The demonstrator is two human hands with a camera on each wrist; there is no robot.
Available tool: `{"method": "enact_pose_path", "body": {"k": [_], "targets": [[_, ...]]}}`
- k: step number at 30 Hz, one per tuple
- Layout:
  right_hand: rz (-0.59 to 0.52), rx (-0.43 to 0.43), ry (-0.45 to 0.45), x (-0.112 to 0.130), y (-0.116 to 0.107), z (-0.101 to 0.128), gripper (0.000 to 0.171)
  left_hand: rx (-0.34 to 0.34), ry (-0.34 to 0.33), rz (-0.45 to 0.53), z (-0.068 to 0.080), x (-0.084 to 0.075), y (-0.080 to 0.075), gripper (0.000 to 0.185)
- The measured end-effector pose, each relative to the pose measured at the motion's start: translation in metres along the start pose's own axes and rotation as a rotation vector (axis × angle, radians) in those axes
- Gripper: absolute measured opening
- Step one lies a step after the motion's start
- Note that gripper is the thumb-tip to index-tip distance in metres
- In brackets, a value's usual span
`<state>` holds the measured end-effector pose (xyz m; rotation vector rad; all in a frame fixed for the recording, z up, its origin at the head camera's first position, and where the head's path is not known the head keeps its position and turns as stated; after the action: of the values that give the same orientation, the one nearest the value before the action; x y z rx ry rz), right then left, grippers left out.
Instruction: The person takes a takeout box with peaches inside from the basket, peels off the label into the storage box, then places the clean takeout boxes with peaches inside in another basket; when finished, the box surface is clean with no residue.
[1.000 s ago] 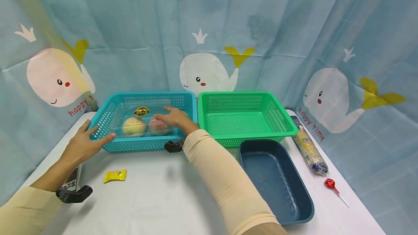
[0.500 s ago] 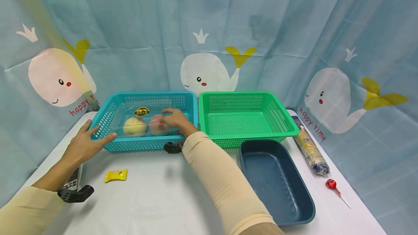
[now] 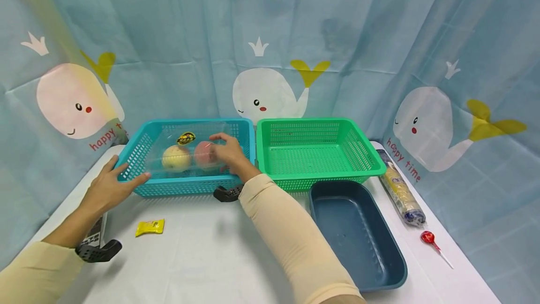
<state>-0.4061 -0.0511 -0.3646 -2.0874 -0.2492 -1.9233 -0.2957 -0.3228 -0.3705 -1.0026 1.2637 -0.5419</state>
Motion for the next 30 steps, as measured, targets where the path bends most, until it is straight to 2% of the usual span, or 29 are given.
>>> {"method": "enact_pose_path", "body": {"k": [4,9,16,21,30], "targets": [[-0.043,-0.013,-0.015,0.007,-0.005,0.005,0.036,-0.001,-0.002,-0.001,0.000,0.000,0.000,0.101],[-0.029,-0.027,-0.054,0.024,-0.011,0.014,0.036,-0.003,-0.008,0.004,0.000,0.001,-0.001,0.102],[-0.068,-0.075,-0.087,0.046,-0.025,0.030,0.032,-0.001,-0.013,0.009,0.001,0.002,0.000,0.103],[-0.087,-0.094,-0.113,0.064,-0.037,0.048,0.029,-0.001,-0.009,0.009,0.001,0.002,0.000,0.104],[-0.100,-0.117,-0.104,0.089,-0.059,0.085,0.030,0.002,0.001,0.003,0.000,0.002,0.001,0.104]]}}
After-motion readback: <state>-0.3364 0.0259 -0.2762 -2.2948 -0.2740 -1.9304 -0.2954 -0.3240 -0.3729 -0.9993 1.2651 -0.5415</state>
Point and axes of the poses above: each hand's wrist, its own z-axis away from the middle knuckle, its own y-axis out of the palm, x = y × z, the point moved 10 cm from there along -z, towards the middle knuckle, and after that the axes turned 9 degrees about -y, right-handed, at the moved point
